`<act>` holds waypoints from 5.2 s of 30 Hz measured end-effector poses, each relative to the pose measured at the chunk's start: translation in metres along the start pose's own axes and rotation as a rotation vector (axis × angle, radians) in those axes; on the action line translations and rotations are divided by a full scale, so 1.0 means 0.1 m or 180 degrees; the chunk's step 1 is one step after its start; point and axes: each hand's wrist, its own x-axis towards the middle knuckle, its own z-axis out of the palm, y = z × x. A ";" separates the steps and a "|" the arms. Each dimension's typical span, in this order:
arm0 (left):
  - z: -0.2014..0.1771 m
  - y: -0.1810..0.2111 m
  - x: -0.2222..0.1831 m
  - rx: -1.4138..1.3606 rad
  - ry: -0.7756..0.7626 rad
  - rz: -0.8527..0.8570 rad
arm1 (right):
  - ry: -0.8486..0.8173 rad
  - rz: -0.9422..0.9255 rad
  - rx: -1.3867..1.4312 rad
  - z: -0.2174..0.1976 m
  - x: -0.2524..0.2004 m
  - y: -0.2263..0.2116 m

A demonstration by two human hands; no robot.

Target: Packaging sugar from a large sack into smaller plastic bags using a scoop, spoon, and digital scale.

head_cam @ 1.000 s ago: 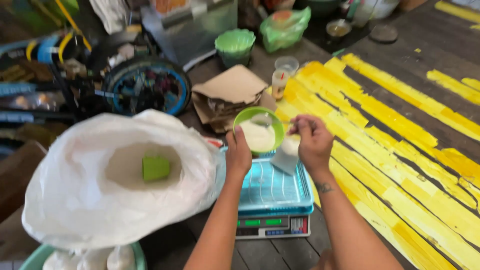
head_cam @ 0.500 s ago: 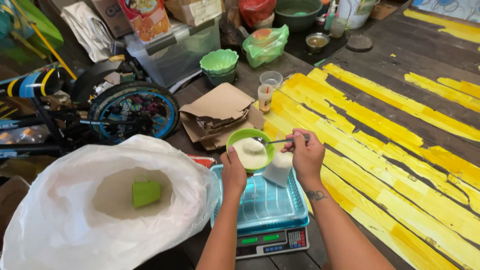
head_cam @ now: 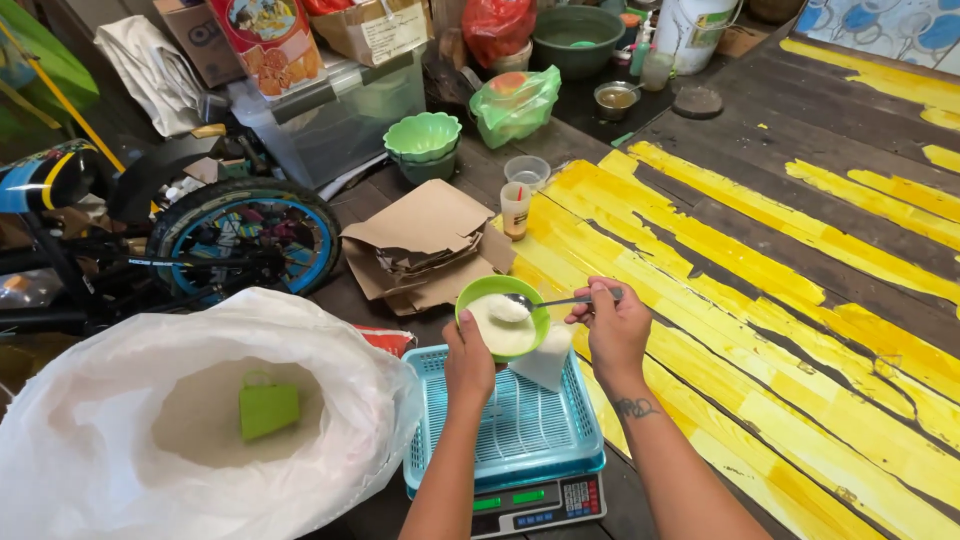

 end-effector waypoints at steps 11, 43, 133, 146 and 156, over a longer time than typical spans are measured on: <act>0.05 0.00 0.02 0.0093 -0.0029 -0.0042 | 0.0120 -0.0019 0.0028 -0.06 0.09 0.08; -0.32 0.08 0.04 -0.0418 0.0335 -0.0028 | -0.0187 -0.0593 -0.0949 -0.35 0.40 0.59; -0.28 0.23 -0.21 -0.0024 -0.0111 0.0215 | -0.0348 -0.0890 -0.0189 -0.01 -0.06 -0.07; 0.02 -0.03 0.07 0.0253 -0.0099 0.0134 | 0.0167 -0.0348 0.0233 -0.10 0.12 0.09; 0.18 -0.07 0.14 0.0301 -0.0062 0.0025 | 0.0305 -0.0395 0.0206 -0.25 0.26 0.18</act>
